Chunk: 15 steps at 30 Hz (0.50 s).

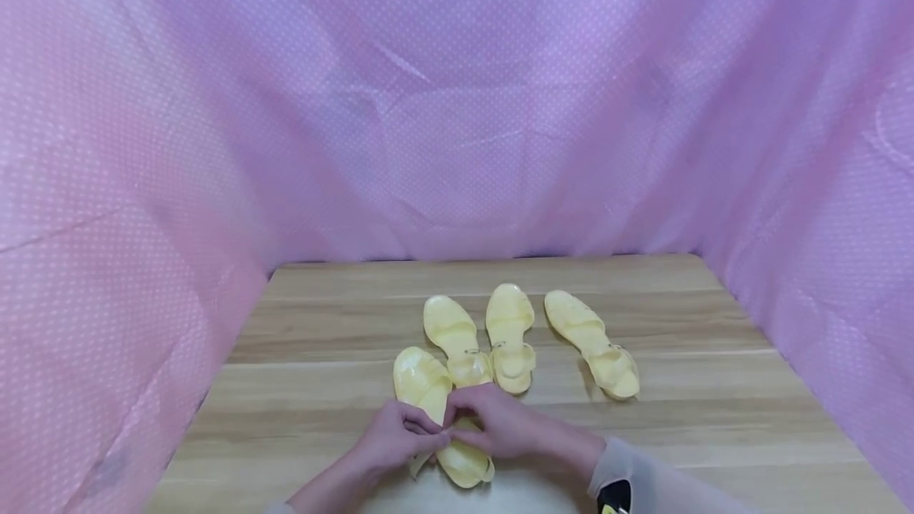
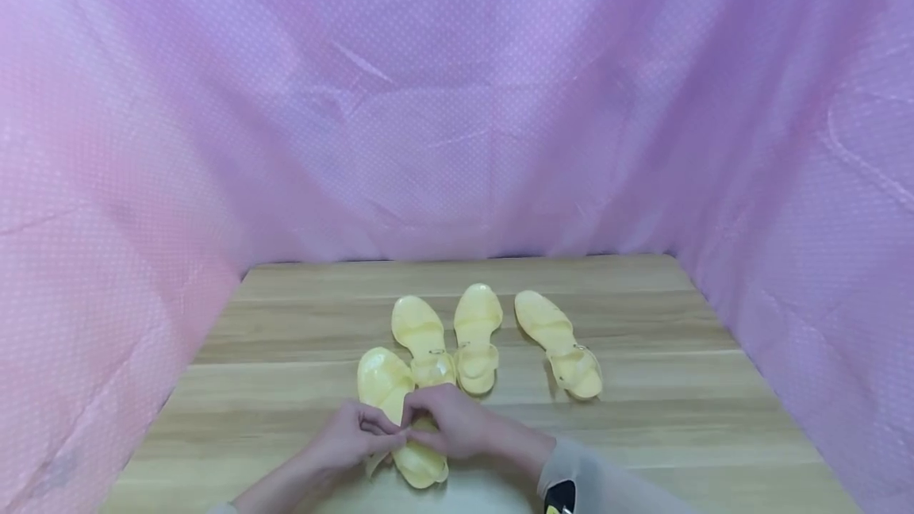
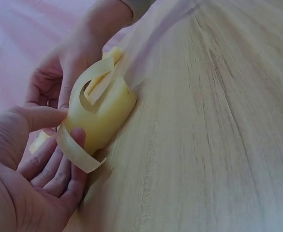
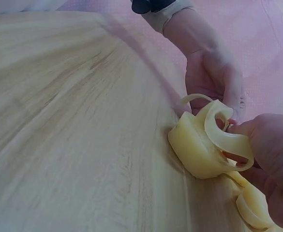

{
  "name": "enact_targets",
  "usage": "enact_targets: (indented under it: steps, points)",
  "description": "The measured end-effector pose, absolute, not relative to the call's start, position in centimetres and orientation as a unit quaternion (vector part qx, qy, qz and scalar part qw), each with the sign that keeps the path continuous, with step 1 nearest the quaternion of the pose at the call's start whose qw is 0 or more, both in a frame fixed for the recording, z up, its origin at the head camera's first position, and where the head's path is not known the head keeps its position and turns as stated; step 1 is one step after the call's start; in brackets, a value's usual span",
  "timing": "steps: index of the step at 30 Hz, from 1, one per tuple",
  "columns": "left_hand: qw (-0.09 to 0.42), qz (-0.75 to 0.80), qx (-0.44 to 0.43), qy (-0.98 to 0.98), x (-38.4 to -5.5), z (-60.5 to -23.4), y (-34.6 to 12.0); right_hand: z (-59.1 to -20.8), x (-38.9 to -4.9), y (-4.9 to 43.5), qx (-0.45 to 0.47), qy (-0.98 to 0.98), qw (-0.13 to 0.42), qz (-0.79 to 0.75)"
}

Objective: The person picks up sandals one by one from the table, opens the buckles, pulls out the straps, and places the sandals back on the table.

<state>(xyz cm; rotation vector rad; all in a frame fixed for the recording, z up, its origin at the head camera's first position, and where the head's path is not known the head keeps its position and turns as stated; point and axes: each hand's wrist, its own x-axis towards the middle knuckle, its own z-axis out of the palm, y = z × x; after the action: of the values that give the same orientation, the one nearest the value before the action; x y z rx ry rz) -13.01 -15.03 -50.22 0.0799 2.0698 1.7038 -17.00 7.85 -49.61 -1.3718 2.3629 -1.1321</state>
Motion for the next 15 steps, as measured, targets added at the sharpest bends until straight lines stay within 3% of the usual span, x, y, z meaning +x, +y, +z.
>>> enact_targets:
  steps: [15]
  points:
    - [0.2, 0.634, 0.031, 0.746, -12.85, -50.74, -14.86, -49.88, -17.95, 7.76, -0.476, 0.782, 0.098, -0.39]
